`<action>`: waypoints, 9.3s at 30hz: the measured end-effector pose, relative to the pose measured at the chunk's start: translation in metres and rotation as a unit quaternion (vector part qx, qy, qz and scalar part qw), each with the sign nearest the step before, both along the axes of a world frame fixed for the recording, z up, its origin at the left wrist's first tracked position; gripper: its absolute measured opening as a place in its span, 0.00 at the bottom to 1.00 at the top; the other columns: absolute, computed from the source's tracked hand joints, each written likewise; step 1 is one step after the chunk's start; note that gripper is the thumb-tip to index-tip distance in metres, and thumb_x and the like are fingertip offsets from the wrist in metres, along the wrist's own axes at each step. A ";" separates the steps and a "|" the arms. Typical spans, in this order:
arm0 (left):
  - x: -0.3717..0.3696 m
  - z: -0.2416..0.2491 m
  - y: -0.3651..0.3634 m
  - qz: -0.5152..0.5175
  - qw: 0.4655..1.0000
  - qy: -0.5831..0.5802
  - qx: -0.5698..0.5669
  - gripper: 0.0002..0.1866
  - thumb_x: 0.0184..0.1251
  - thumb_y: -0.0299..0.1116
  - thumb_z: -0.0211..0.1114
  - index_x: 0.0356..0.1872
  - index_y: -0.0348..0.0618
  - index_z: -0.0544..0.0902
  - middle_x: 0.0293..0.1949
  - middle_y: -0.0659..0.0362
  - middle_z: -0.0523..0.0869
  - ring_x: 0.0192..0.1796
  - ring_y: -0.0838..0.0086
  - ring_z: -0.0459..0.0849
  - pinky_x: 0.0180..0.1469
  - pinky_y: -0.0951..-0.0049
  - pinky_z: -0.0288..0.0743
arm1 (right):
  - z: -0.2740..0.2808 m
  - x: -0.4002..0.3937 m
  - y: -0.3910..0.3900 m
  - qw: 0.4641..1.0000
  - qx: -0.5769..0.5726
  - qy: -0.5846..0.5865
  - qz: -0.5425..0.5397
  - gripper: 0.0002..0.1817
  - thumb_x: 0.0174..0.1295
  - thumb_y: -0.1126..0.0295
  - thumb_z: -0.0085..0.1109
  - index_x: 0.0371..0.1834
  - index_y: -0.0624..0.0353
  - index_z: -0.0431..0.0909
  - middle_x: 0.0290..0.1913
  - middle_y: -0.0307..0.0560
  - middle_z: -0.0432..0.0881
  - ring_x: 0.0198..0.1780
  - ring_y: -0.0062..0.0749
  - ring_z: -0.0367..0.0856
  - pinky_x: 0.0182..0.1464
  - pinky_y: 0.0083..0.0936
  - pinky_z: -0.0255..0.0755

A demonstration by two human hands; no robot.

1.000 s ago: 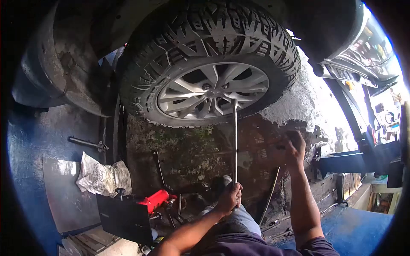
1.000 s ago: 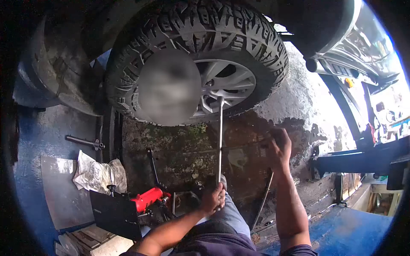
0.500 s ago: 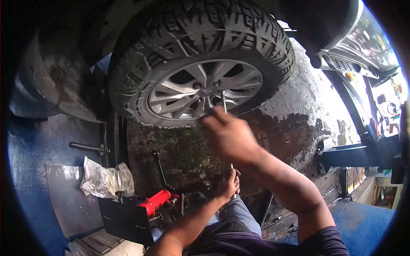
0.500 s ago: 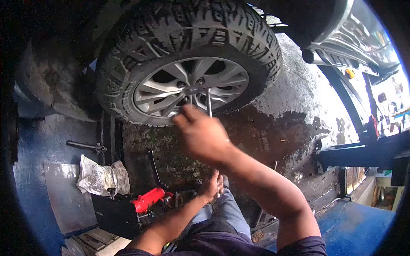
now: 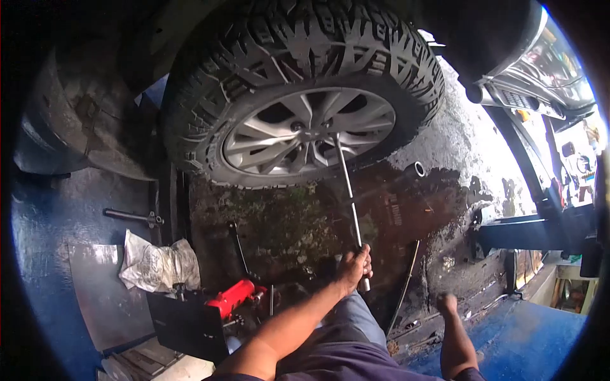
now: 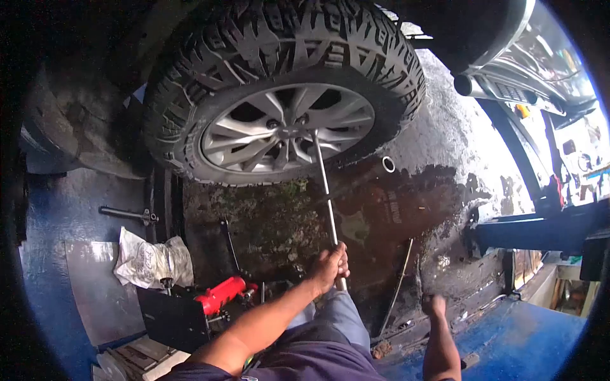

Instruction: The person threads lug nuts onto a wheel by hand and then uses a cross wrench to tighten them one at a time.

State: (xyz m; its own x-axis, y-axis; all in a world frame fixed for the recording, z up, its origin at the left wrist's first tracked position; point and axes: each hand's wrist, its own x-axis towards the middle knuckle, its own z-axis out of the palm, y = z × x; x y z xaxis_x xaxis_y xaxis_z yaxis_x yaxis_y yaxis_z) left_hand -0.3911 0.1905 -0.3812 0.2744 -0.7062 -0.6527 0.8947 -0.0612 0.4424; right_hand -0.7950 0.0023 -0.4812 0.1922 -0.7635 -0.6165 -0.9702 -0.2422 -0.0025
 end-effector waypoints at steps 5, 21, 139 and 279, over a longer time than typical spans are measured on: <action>-0.007 -0.001 -0.019 0.000 0.999 0.020 -0.030 0.15 0.77 0.48 0.54 0.36 0.48 0.71 0.23 0.69 0.67 0.25 0.81 0.69 0.34 0.71 0.73 | 0.020 0.077 0.068 0.937 0.174 -0.255 -0.162 0.19 0.69 0.56 0.56 0.49 0.62 0.82 0.39 0.50 0.87 0.44 0.38 0.84 0.48 0.33 0.75; -0.034 0.005 -0.006 0.026 0.996 0.046 -0.071 0.16 0.74 0.49 0.57 0.39 0.47 0.75 0.25 0.65 0.72 0.27 0.74 0.76 0.41 0.65 0.81 | 0.311 0.434 0.054 0.646 -0.304 -0.533 0.454 0.16 0.46 0.68 0.64 0.42 0.53 0.85 0.51 0.45 0.83 0.61 0.52 0.73 0.62 0.45 0.70; 0.011 0.049 0.084 -0.036 0.995 -0.033 -0.093 0.18 0.78 0.49 0.51 0.33 0.46 0.75 0.27 0.63 0.75 0.34 0.70 0.81 0.45 0.59 0.81 | 0.291 0.342 0.109 0.847 -0.091 -0.476 0.218 0.17 0.54 0.69 0.65 0.48 0.57 0.80 0.50 0.56 0.80 0.52 0.52 0.81 0.46 0.38 0.77; 0.015 0.015 -0.022 0.031 0.995 -0.062 -0.065 0.15 0.77 0.49 0.53 0.37 0.49 0.74 0.26 0.67 0.74 0.31 0.78 0.76 0.42 0.70 0.78 | 0.179 0.271 0.134 0.732 0.427 -0.493 -0.196 0.23 0.74 0.54 0.48 0.51 0.68 0.74 0.35 0.46 0.78 0.32 0.31 0.76 0.35 0.31 0.73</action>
State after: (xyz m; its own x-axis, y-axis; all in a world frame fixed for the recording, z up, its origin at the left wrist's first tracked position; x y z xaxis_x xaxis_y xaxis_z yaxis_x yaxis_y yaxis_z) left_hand -0.3764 0.1685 -0.3665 0.3926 -0.7618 -0.5152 0.8336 0.0581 0.5494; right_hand -0.5239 0.1359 -0.3022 0.7345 -0.2955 -0.6109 -0.3897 0.5534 -0.7361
